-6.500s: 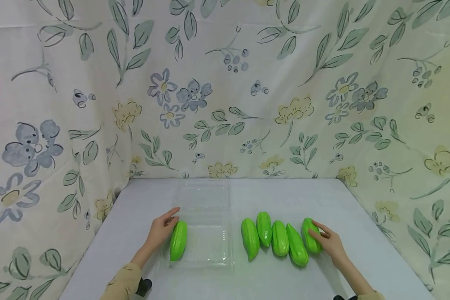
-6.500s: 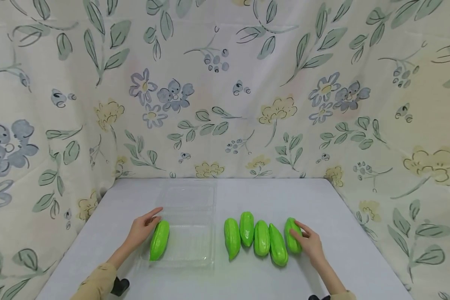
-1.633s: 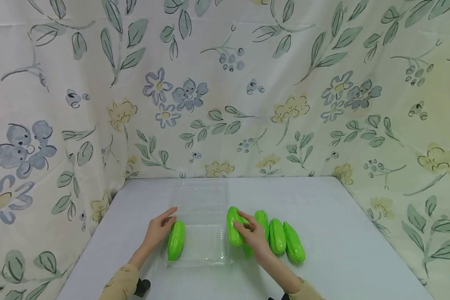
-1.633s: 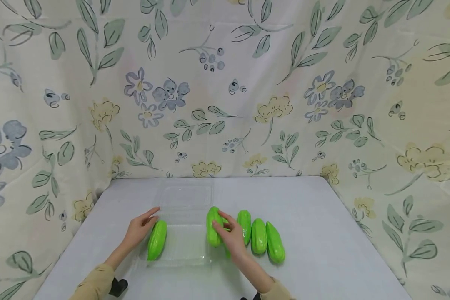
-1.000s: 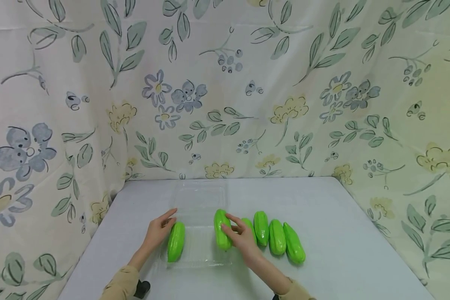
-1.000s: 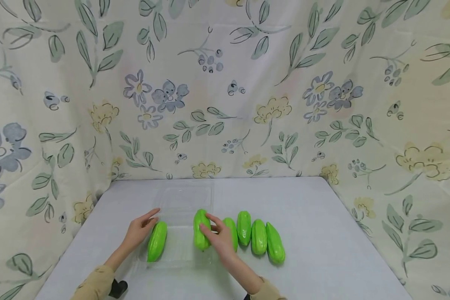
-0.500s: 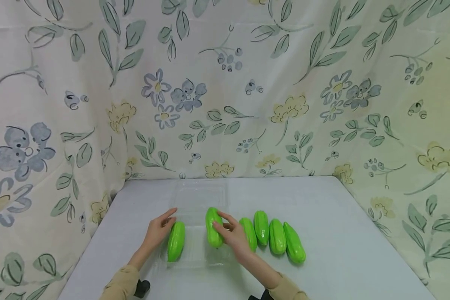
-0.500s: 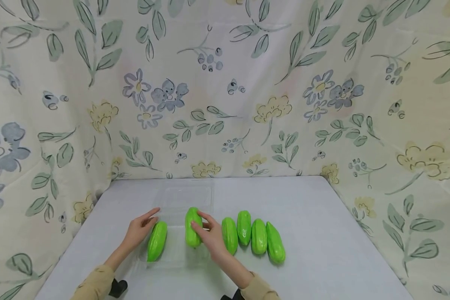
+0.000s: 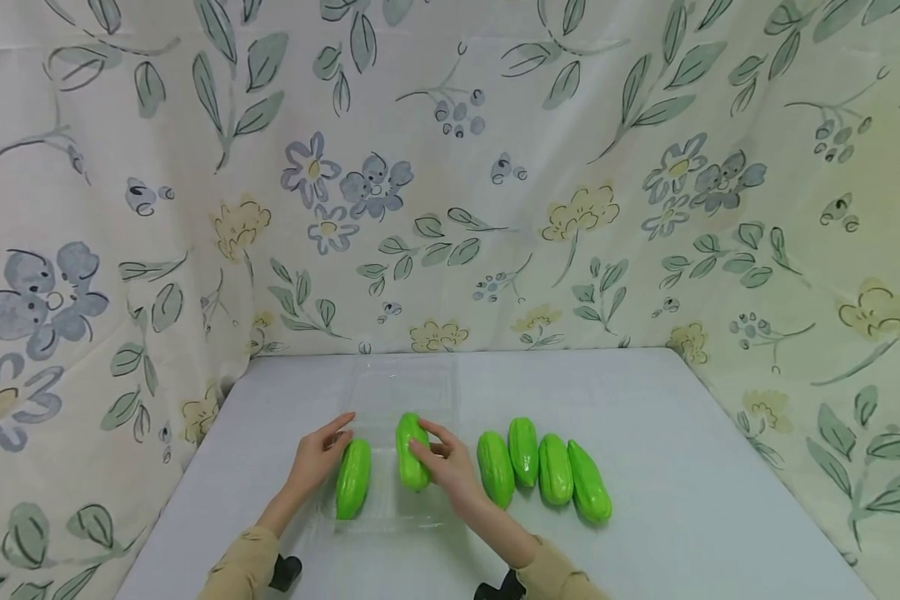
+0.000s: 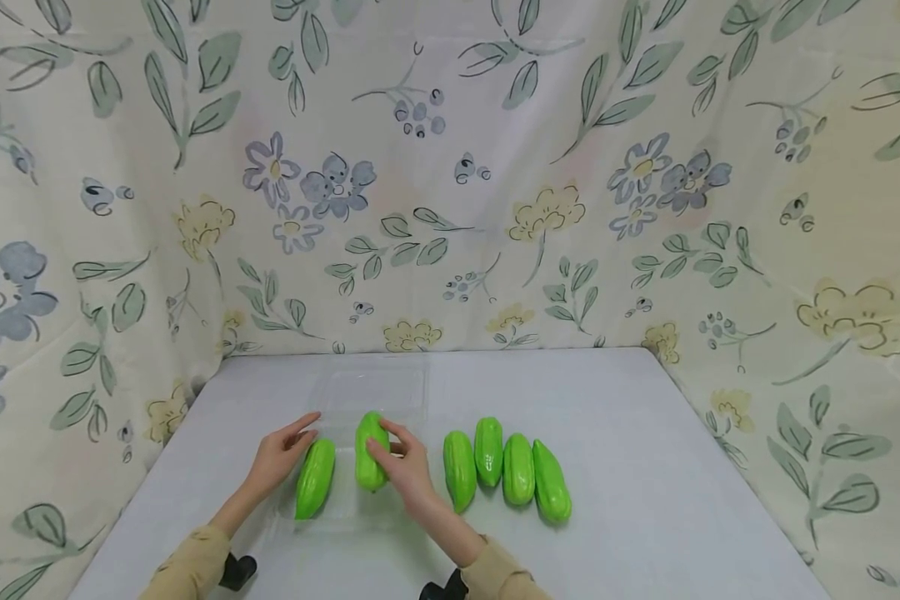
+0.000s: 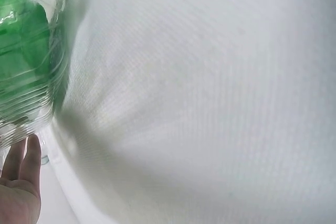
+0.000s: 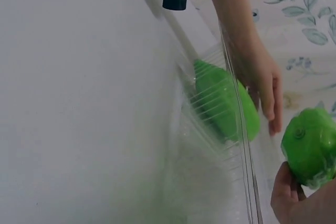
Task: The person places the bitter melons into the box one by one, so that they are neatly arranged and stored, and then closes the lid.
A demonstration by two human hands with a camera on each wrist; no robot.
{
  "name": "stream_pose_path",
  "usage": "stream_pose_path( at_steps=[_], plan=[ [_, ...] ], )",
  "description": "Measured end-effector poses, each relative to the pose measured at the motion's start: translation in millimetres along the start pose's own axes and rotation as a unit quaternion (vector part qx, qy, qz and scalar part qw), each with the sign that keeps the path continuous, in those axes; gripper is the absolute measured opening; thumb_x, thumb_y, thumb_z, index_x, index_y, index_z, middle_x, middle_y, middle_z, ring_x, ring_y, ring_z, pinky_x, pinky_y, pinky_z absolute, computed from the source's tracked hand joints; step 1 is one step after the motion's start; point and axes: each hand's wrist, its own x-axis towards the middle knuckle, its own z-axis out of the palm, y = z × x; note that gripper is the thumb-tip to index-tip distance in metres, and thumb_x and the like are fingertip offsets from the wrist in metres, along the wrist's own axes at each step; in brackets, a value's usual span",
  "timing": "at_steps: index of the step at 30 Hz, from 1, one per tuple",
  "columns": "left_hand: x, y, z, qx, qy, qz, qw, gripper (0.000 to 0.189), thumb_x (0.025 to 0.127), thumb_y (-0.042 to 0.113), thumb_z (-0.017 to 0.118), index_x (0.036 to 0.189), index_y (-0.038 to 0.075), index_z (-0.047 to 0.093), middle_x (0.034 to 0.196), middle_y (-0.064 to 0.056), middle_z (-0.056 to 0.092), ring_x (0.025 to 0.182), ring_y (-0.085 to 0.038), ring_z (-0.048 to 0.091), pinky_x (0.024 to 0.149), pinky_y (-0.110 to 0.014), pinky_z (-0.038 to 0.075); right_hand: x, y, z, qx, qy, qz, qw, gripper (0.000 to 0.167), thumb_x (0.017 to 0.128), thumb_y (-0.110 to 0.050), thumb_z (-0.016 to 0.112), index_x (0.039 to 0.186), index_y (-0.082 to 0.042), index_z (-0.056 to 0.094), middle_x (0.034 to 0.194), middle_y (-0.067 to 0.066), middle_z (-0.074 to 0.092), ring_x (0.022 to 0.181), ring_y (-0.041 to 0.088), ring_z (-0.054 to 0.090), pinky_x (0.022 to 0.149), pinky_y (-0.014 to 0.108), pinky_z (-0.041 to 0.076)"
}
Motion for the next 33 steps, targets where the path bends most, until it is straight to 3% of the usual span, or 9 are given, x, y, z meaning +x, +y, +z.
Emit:
stream_pose_path(
  at_steps=[8,13,19,33],
  plan=[
    [0.6,0.3,0.6,0.006,0.003,0.002,1.0,0.039,0.094,0.011,0.059,0.132,0.006,0.056,0.137,-0.016,0.054,0.108,-0.031,0.064,0.092,-0.045,0.049,3.1,6,9,0.012,0.0,0.0,0.9999,0.052,0.092,-0.026,0.064,0.138,-0.008,0.049,0.111,0.019,0.061,0.081,0.009,0.059,0.065,0.024,0.052],
    [0.6,-0.3,1.1,0.005,0.004,-0.004,1.0,0.039,0.094,0.01,0.058,0.133,0.007,0.055,0.137,-0.015,0.053,0.109,-0.031,0.064,0.093,-0.046,0.048,-3.3,-4,14,0.01,0.01,0.001,0.9999,0.049,0.091,-0.021,0.064,0.136,-0.003,0.05,0.106,0.02,0.061,0.078,0.009,0.057,0.063,0.022,0.05],
    [-0.3,-1.4,1.4,0.006,0.003,-0.008,0.9999,0.039,0.094,0.012,0.058,0.133,0.008,0.055,0.138,-0.014,0.053,0.11,-0.031,0.064,0.094,-0.048,0.048,9.5,16,20,0.005,0.021,0.01,0.9997,0.049,0.089,-0.024,0.066,0.134,-0.007,0.053,0.103,0.016,0.062,0.077,0.009,0.057,0.061,0.022,0.05],
    [-1.7,-0.5,1.7,0.004,0.008,-0.009,0.9999,0.039,0.094,0.012,0.058,0.133,0.009,0.056,0.137,-0.014,0.054,0.109,-0.031,0.064,0.09,-0.045,0.051,7.6,25,31,-0.028,0.007,0.013,0.9995,0.048,0.089,-0.026,0.067,0.132,-0.009,0.055,0.11,0.018,0.062,0.085,0.013,0.058,0.064,0.026,0.052]
  ],
)
